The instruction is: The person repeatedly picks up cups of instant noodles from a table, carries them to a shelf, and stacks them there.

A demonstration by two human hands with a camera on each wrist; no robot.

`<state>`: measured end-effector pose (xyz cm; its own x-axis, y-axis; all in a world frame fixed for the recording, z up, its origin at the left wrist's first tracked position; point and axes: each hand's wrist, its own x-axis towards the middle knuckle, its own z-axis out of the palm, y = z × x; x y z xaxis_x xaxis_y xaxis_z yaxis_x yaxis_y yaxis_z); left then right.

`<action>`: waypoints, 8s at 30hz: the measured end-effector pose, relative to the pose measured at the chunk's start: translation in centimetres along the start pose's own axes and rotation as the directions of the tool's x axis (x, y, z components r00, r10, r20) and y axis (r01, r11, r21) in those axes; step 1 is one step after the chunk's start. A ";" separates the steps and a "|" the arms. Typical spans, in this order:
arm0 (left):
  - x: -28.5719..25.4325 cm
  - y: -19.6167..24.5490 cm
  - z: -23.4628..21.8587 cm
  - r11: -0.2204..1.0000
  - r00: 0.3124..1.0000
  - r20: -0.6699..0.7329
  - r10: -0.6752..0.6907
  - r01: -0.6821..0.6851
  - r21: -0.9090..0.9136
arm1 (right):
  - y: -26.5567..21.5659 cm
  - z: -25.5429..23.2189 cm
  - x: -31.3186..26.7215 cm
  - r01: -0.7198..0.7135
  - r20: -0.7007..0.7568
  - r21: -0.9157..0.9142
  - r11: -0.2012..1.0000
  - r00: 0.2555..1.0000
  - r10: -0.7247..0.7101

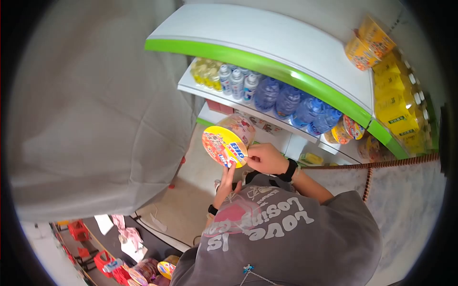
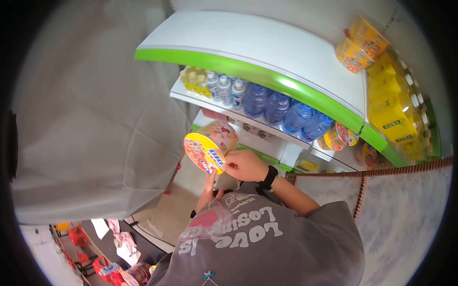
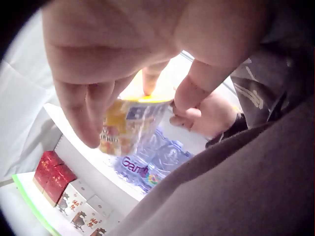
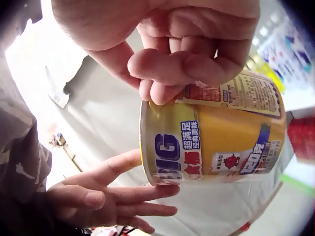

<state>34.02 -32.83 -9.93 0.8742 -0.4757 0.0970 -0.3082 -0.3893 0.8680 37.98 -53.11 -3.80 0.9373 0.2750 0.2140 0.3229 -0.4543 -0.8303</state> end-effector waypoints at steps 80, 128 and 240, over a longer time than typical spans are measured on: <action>39.8 22.3 16.5 0.750 0.741 0.323 0.589 -0.353 -0.559 | 7.3 -31.3 -3.1 -0.256 -0.999 0.020 0.966 0.023 0.026; 28.2 19.8 15.0 0.763 0.866 0.156 0.475 -0.317 -0.563 | 4.8 -25.4 -8.8 0.254 -0.962 0.272 0.928 0.047 0.269; -44.9 4.8 -7.3 0.745 -0.135 -0.749 -0.649 -0.310 -0.590 | -20.3 39.7 -5.0 -0.620 0.913 0.311 0.720 0.406 -0.044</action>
<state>-3.94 -7.58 -6.57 0.3628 0.9075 -0.2118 -0.2793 0.3227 0.9043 21.51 -11.63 -8.50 0.2465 0.9052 -0.3462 -0.3893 -0.2346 -0.8907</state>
